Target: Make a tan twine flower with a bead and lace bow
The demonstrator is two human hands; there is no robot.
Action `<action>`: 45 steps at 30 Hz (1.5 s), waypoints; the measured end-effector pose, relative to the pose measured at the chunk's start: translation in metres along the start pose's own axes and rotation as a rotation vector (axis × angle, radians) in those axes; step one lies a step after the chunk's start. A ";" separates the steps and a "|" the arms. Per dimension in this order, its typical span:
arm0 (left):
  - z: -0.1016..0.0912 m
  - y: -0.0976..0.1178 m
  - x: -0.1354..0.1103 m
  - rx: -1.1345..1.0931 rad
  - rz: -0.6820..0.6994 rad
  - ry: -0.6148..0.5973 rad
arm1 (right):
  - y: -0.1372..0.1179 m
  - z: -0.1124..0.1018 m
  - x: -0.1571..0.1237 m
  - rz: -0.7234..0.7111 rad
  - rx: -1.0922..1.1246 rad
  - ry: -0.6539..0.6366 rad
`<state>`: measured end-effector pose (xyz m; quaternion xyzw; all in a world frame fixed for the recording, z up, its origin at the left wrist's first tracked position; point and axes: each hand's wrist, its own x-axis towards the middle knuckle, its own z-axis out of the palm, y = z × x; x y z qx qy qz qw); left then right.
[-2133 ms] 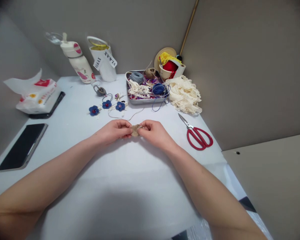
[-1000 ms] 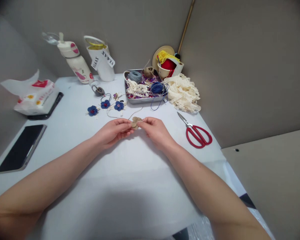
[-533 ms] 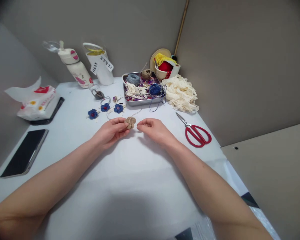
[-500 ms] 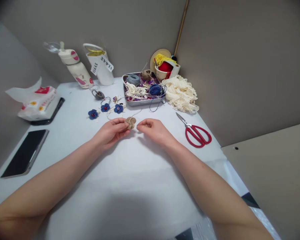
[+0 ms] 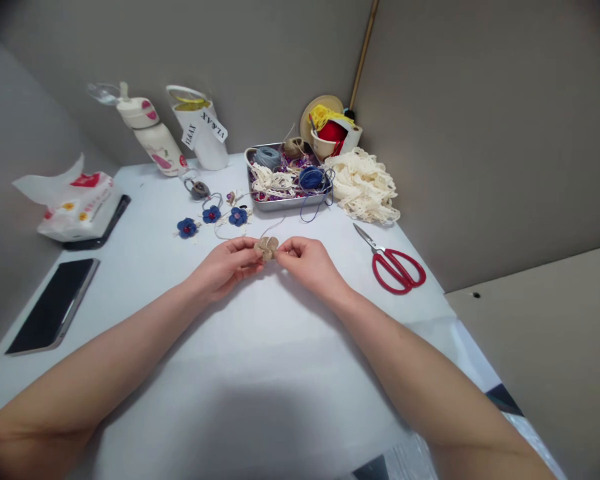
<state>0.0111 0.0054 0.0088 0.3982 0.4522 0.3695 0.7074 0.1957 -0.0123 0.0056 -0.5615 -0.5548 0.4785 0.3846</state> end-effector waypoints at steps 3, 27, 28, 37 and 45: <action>0.000 0.000 0.000 -0.003 0.000 0.008 | 0.000 0.000 0.000 -0.006 -0.027 -0.014; 0.004 -0.003 -0.003 0.100 0.053 -0.052 | -0.005 -0.007 0.000 0.008 -0.024 -0.078; 0.004 -0.003 -0.003 0.087 0.039 -0.042 | -0.005 -0.007 0.000 0.007 -0.019 -0.065; 0.003 0.003 -0.004 -0.030 -0.057 -0.013 | -0.004 -0.005 -0.001 -0.017 -0.013 0.086; 0.004 0.006 -0.006 -0.122 -0.180 -0.080 | 0.004 0.000 0.001 -0.068 0.036 0.093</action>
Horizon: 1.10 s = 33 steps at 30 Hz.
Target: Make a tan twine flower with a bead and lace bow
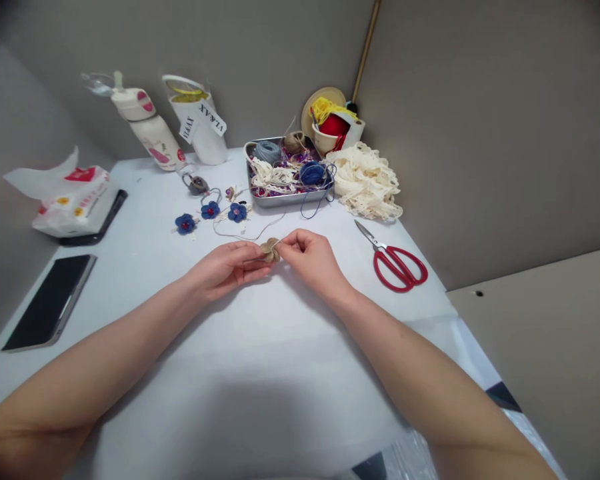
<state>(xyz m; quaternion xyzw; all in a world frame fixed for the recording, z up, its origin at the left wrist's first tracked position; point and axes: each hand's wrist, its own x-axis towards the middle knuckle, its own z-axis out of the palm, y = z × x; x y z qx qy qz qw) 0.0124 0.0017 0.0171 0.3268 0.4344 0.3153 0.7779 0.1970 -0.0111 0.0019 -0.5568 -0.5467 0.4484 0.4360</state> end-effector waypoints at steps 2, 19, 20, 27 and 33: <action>0.000 0.000 0.000 0.004 0.004 0.022 | -0.001 0.000 0.000 0.017 -0.002 -0.003; 0.003 -0.002 -0.001 0.084 0.086 0.021 | -0.004 0.000 -0.001 0.072 0.019 -0.032; 0.003 -0.002 -0.001 0.094 0.081 0.016 | -0.004 0.000 -0.001 0.070 0.015 -0.042; -0.001 -0.005 0.001 0.130 0.087 -0.018 | -0.002 -0.002 0.000 0.058 -0.009 -0.111; -0.002 -0.007 0.004 0.081 0.133 0.070 | -0.009 -0.002 -0.002 0.092 -0.022 -0.101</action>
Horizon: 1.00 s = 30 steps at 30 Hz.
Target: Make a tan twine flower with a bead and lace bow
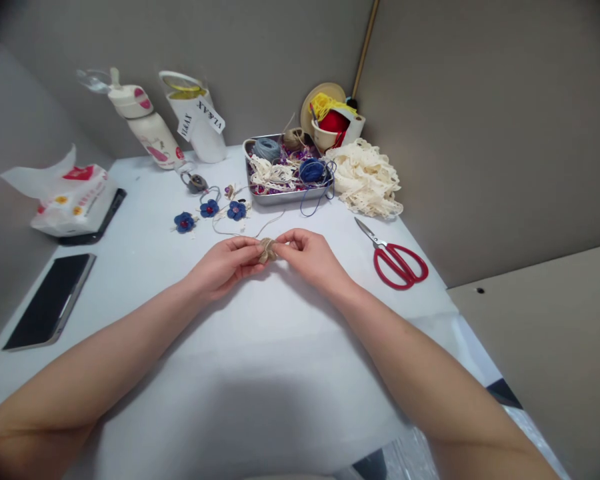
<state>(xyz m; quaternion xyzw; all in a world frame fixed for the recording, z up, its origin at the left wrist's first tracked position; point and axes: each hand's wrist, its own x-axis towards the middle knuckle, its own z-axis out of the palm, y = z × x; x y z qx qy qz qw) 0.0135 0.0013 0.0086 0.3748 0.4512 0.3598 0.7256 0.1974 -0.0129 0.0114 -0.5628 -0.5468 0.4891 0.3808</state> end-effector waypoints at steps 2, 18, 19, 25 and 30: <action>0.001 0.002 0.000 -0.037 0.016 0.042 | -0.002 0.001 -0.001 0.015 -0.033 0.009; 0.006 0.005 -0.004 0.092 0.023 0.047 | 0.001 0.004 -0.003 -0.059 -0.062 0.002; 0.006 0.005 -0.004 0.098 0.024 0.050 | 0.001 0.004 -0.003 -0.058 -0.067 0.000; 0.003 0.002 -0.001 0.087 0.022 0.062 | -0.001 -0.004 -0.001 -0.100 -0.102 0.110; 0.003 0.000 0.000 0.136 0.047 0.035 | 0.004 -0.010 0.004 -0.221 -0.205 0.057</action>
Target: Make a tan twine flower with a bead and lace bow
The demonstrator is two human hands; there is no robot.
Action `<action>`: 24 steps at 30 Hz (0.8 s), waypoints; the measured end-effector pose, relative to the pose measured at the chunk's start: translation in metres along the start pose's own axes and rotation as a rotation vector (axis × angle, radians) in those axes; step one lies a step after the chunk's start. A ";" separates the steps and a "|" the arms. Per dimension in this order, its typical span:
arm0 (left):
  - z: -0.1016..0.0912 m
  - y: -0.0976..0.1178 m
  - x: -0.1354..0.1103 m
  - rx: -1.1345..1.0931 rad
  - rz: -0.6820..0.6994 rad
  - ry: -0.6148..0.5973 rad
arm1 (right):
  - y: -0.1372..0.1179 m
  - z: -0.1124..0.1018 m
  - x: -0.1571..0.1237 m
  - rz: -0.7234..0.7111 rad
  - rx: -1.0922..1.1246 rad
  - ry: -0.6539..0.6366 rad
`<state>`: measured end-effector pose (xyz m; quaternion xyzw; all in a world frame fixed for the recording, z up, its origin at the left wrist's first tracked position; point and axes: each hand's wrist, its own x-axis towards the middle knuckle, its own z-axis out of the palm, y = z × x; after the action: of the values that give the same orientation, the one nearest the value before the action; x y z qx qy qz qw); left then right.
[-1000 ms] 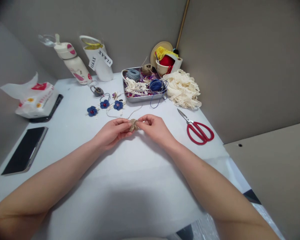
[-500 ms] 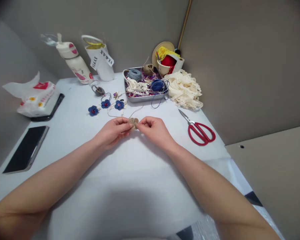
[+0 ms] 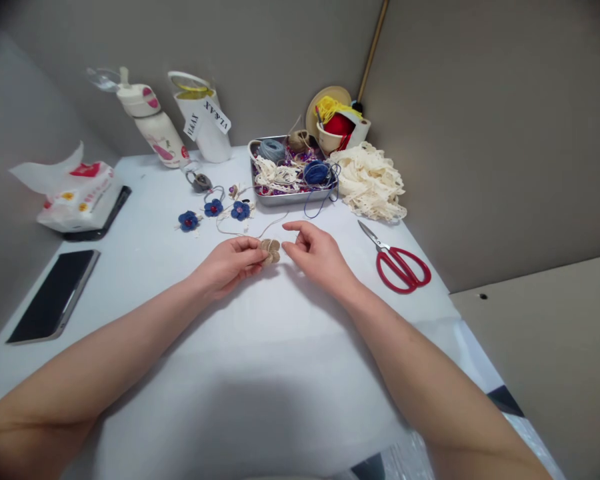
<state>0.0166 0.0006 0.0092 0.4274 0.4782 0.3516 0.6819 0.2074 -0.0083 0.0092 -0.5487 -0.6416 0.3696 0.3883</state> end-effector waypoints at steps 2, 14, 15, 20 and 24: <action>0.000 -0.001 -0.001 0.036 0.010 -0.028 | 0.004 0.000 0.002 -0.017 -0.008 -0.086; 0.000 -0.001 -0.004 0.365 0.044 -0.073 | 0.001 -0.006 0.000 -0.057 -0.072 0.013; 0.000 -0.002 -0.004 0.369 0.046 -0.077 | 0.000 -0.006 0.000 -0.065 -0.069 0.022; -0.004 -0.004 -0.002 0.294 0.028 -0.119 | -0.001 -0.011 0.002 -0.112 -0.094 -0.086; -0.005 -0.001 -0.002 0.251 -0.003 -0.185 | 0.005 -0.018 0.006 -0.136 -0.131 -0.257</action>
<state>0.0110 -0.0008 0.0080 0.5392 0.4541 0.2471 0.6648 0.2252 -0.0007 0.0125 -0.4763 -0.7442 0.3672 0.2905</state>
